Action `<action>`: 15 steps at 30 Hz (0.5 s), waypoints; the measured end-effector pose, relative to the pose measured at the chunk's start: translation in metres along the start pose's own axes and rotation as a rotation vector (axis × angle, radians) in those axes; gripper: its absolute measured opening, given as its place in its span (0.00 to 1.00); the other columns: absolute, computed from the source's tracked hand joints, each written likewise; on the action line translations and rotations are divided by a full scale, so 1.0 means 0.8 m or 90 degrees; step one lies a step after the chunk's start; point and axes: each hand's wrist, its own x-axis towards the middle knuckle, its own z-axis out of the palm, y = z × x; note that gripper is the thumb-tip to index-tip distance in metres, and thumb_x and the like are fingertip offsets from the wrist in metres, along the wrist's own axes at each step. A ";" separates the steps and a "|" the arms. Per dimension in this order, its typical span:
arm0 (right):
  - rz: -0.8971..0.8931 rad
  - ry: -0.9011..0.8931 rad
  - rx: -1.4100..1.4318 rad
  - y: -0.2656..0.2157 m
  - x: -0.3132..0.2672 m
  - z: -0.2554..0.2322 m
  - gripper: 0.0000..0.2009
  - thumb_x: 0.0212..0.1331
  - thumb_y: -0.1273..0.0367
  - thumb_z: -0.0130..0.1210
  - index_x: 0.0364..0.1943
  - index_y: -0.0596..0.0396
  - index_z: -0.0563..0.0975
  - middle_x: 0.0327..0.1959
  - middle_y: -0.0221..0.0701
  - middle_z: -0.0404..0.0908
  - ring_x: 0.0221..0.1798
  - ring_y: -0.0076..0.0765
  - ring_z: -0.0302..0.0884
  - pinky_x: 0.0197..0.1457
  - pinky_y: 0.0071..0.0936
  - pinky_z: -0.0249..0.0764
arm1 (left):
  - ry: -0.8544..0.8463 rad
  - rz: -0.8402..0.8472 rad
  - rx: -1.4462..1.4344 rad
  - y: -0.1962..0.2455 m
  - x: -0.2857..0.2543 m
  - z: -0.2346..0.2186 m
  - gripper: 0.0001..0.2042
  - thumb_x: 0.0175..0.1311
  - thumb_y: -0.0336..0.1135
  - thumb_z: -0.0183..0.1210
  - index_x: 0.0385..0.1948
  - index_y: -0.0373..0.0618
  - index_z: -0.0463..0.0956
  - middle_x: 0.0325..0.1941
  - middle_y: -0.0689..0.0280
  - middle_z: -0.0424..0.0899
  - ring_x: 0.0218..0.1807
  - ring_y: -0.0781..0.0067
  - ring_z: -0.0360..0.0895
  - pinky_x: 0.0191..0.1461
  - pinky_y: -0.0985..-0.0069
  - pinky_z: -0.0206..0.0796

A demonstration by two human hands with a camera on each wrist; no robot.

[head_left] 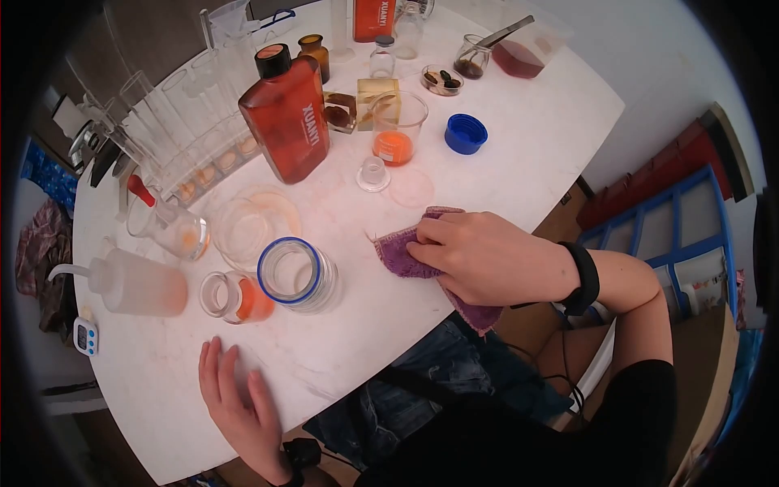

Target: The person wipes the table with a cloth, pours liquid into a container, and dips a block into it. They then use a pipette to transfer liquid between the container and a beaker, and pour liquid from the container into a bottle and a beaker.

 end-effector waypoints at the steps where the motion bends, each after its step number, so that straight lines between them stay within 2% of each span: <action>1: 0.036 -0.002 0.033 0.005 -0.002 -0.004 0.13 0.40 0.74 0.56 0.35 0.61 0.75 0.31 0.38 0.71 0.34 0.44 0.74 0.37 0.33 0.73 | -0.001 -0.002 0.002 -0.001 -0.001 0.000 0.15 0.54 0.27 0.50 0.44 0.34 0.71 0.57 0.51 0.69 0.62 0.48 0.62 0.62 0.61 0.54; 2: 0.073 -0.005 0.067 0.015 -0.004 -0.009 0.13 0.40 0.75 0.55 0.36 0.62 0.75 0.32 0.38 0.72 0.33 0.44 0.74 0.37 0.34 0.73 | -0.003 -0.004 0.003 -0.001 -0.001 0.000 0.15 0.54 0.27 0.50 0.44 0.34 0.71 0.57 0.51 0.69 0.62 0.48 0.62 0.62 0.61 0.54; 4: 0.154 0.047 -0.045 0.047 -0.011 -0.005 0.13 0.42 0.75 0.54 0.36 0.63 0.76 0.32 0.39 0.73 0.32 0.45 0.74 0.37 0.34 0.73 | -0.007 0.013 0.018 0.001 -0.001 -0.002 0.14 0.58 0.25 0.47 0.45 0.35 0.70 0.58 0.52 0.68 0.62 0.52 0.63 0.63 0.65 0.54; 5: 0.206 0.017 -0.069 0.055 -0.010 -0.015 0.13 0.43 0.75 0.54 0.36 0.63 0.76 0.32 0.39 0.74 0.32 0.45 0.75 0.37 0.35 0.72 | -0.008 0.014 0.017 0.001 -0.001 -0.003 0.14 0.58 0.25 0.47 0.45 0.35 0.70 0.58 0.52 0.68 0.62 0.52 0.63 0.63 0.65 0.54; 8: 0.180 0.030 -0.088 0.053 -0.015 -0.010 0.14 0.42 0.75 0.55 0.37 0.63 0.76 0.32 0.39 0.72 0.33 0.45 0.74 0.37 0.34 0.72 | -0.006 0.012 0.026 0.002 -0.001 -0.001 0.14 0.58 0.26 0.47 0.45 0.35 0.71 0.58 0.53 0.68 0.62 0.52 0.63 0.63 0.65 0.54; 11: 0.061 0.008 -0.012 0.012 -0.023 -0.008 0.17 0.38 0.75 0.58 0.38 0.63 0.75 0.33 0.36 0.70 0.38 0.42 0.73 0.38 0.32 0.72 | -0.003 0.000 0.010 0.000 -0.001 0.000 0.15 0.54 0.27 0.50 0.44 0.34 0.71 0.58 0.52 0.69 0.62 0.48 0.61 0.62 0.60 0.54; 12: 0.089 -0.031 0.009 0.001 -0.027 -0.012 0.19 0.38 0.75 0.58 0.41 0.62 0.75 0.34 0.36 0.70 0.38 0.42 0.73 0.39 0.32 0.72 | -0.003 -0.002 0.000 0.000 -0.002 0.001 0.15 0.54 0.27 0.50 0.44 0.34 0.71 0.57 0.52 0.69 0.62 0.48 0.61 0.62 0.60 0.54; 14: 0.058 0.013 0.055 0.006 -0.039 -0.021 0.12 0.39 0.76 0.54 0.33 0.62 0.76 0.32 0.37 0.71 0.35 0.43 0.74 0.38 0.33 0.72 | 0.003 -0.001 -0.007 -0.001 -0.001 -0.002 0.15 0.54 0.28 0.50 0.44 0.34 0.71 0.57 0.51 0.69 0.62 0.48 0.61 0.62 0.60 0.54; 15: 0.085 -0.031 0.092 0.012 -0.046 -0.032 0.13 0.40 0.76 0.55 0.35 0.61 0.77 0.33 0.37 0.72 0.36 0.44 0.74 0.40 0.33 0.72 | 0.000 0.003 0.010 -0.001 -0.001 -0.002 0.14 0.55 0.27 0.49 0.44 0.35 0.71 0.58 0.52 0.69 0.62 0.50 0.62 0.63 0.62 0.54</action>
